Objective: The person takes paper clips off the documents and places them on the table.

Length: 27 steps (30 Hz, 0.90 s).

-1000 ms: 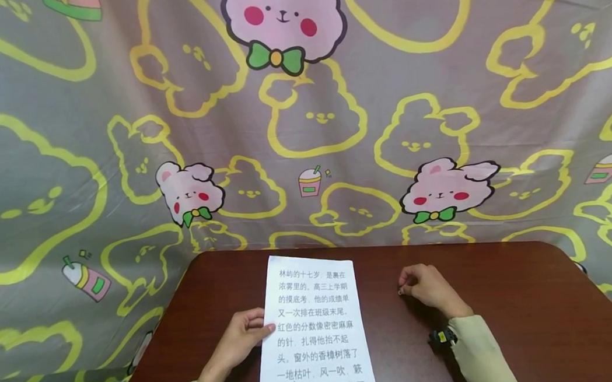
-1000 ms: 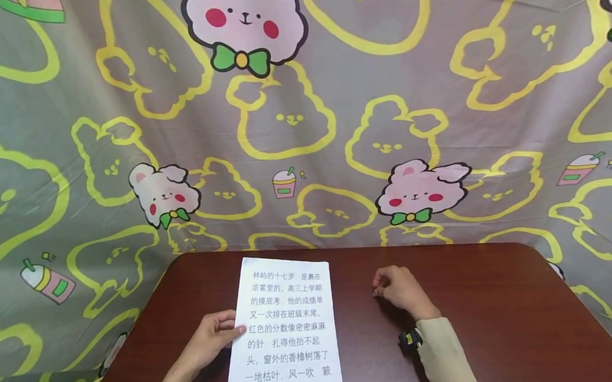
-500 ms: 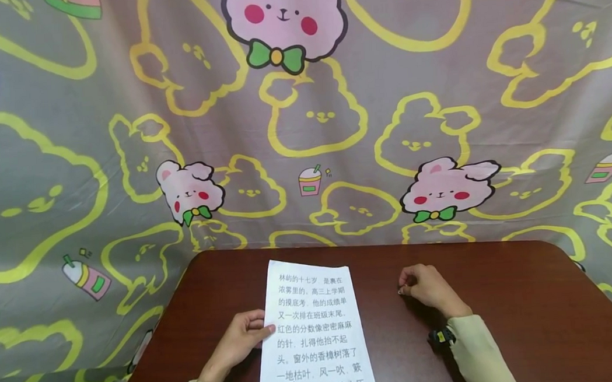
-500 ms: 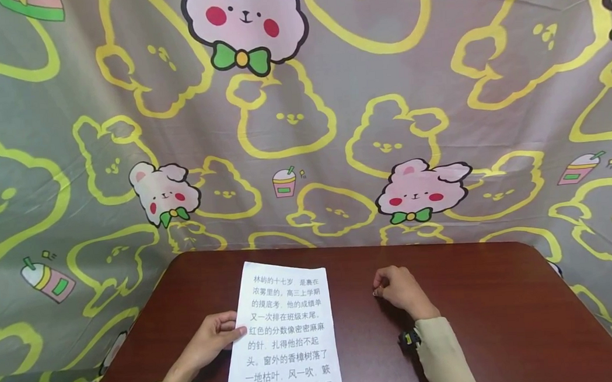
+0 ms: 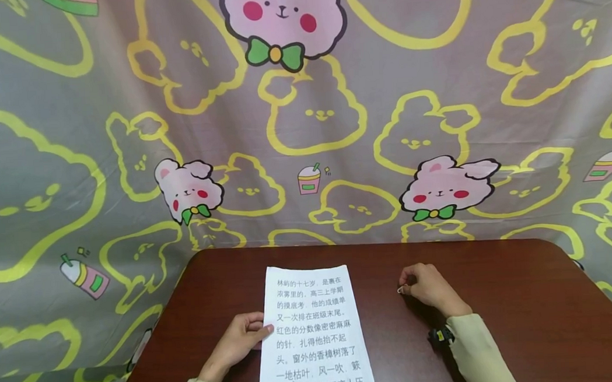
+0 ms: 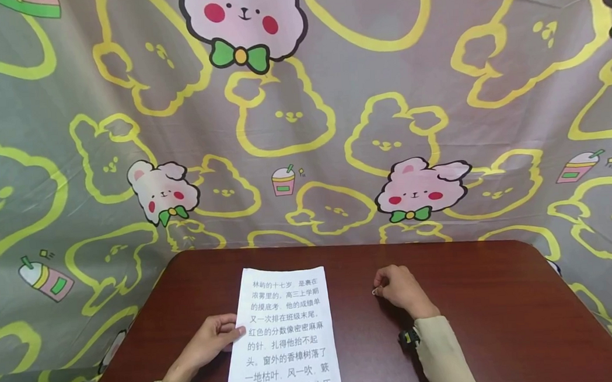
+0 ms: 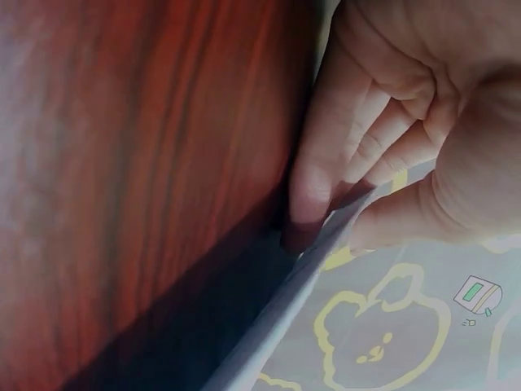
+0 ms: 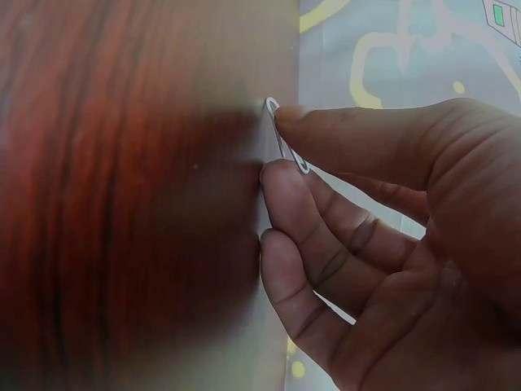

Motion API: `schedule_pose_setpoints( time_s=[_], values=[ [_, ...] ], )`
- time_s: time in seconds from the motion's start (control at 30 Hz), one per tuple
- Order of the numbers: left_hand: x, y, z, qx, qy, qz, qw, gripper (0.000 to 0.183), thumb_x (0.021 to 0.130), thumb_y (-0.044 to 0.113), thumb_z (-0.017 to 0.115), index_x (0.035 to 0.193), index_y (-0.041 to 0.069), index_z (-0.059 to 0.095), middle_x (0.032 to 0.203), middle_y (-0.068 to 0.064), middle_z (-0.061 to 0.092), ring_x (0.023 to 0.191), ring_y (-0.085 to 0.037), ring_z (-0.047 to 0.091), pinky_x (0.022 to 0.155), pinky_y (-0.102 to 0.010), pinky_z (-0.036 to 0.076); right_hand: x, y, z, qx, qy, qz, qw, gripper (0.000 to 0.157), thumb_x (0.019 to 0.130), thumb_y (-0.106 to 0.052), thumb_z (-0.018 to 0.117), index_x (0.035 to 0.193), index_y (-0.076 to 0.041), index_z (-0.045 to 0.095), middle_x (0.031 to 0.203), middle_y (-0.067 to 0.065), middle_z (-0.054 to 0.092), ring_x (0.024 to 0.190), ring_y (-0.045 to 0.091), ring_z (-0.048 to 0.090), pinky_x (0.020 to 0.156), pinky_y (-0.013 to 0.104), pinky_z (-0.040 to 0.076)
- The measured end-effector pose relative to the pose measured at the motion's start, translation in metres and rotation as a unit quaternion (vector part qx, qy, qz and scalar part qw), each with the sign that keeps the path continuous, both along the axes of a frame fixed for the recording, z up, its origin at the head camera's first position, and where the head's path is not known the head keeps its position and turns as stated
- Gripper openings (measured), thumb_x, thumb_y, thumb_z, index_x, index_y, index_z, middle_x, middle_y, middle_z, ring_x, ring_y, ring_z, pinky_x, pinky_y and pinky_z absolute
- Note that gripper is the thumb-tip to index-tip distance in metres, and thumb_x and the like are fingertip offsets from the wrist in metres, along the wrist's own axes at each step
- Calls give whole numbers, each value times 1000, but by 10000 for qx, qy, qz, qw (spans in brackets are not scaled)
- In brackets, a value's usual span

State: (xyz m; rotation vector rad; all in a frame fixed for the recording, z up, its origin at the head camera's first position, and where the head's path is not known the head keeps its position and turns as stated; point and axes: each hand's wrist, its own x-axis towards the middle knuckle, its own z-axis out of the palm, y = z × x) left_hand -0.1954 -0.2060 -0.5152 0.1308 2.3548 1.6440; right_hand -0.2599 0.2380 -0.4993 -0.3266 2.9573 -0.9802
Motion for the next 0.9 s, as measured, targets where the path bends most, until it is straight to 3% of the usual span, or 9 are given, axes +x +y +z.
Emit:
schedule_pose_setpoints(
  time_s=[0.47,0.9],
  values=[
    [-8,-16,1,-100,-222,330,9992,36,94,20,63,117,-7,62,92,-14,73,74,-18,70,66,-31,60,2,2,-1,107,109,-41,9999,14,76,-4,73,73,-14,65,69,-3,64,61,12,48,57,26,38],
    [-8,-25,3,-33,-223,243,9995,41,95,25,62,120,-7,60,89,-13,72,76,-19,71,67,-31,60,8,0,0,48,261,159,9995,12,78,-8,77,80,-13,66,70,-4,65,63,8,54,57,24,42]
  ],
)
